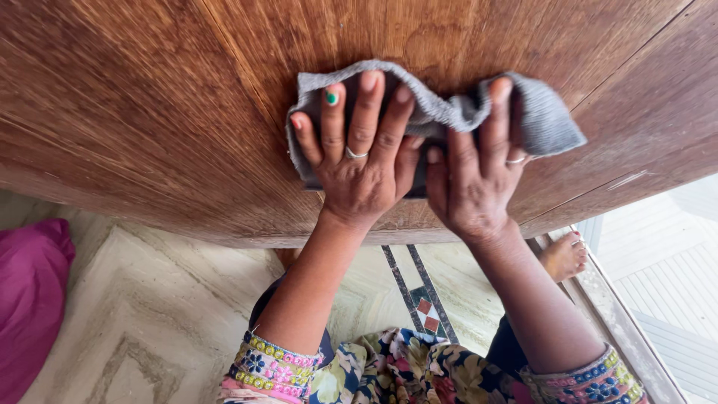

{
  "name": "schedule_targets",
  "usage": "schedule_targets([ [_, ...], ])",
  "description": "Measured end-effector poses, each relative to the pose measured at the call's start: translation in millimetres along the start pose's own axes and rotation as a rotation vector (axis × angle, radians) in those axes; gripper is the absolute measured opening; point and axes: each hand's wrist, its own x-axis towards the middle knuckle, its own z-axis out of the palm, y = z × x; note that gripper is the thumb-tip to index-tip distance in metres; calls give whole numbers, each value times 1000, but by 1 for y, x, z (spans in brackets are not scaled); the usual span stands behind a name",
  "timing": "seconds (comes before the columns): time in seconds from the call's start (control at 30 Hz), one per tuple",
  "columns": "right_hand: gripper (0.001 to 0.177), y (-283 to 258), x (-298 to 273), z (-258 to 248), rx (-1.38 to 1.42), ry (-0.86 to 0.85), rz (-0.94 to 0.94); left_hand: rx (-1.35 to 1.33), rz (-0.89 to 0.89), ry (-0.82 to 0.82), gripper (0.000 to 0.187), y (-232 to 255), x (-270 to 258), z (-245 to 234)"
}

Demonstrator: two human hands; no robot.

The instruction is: The person uses a cloth to wipe and clean a wooden door.

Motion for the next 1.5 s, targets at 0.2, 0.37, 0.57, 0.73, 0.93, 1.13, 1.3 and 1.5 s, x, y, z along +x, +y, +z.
schedule_targets([
  [0.2, 38, -10, 18, -12, 88, -90, -105, -30, -87, -19, 52, -4, 5, -12],
  [0.37, 33, 3, 40, -25, 99, 2, -56, -112, -175, 33, 59, 12, 21, -15],
  [0.57, 34, 25, 34, -14, -9, 117, -21, -72, -152, 99, 62, 26, 17, 6],
  [0.73, 39, 40, 15, 6, -63, 203, -14, -72, -103, 50, 61, 30, 1, 17],
  [0.93, 40, 52, -26, 21, -144, 111, 38, -38, 34, 30, 59, 29, -32, 33],
  [1.13, 40, 59, -106, 38, -227, -94, -9, -17, 216, -155, 58, 39, -103, 56],
  [1.3, 57, 43, -162, 52, -254, -278, -21, 8, 270, -443, 65, 60, -168, 71],
  [1.5, 59, 40, -192, 28, -260, -478, -69, 139, 393, -503, 67, 65, -208, 76],
])
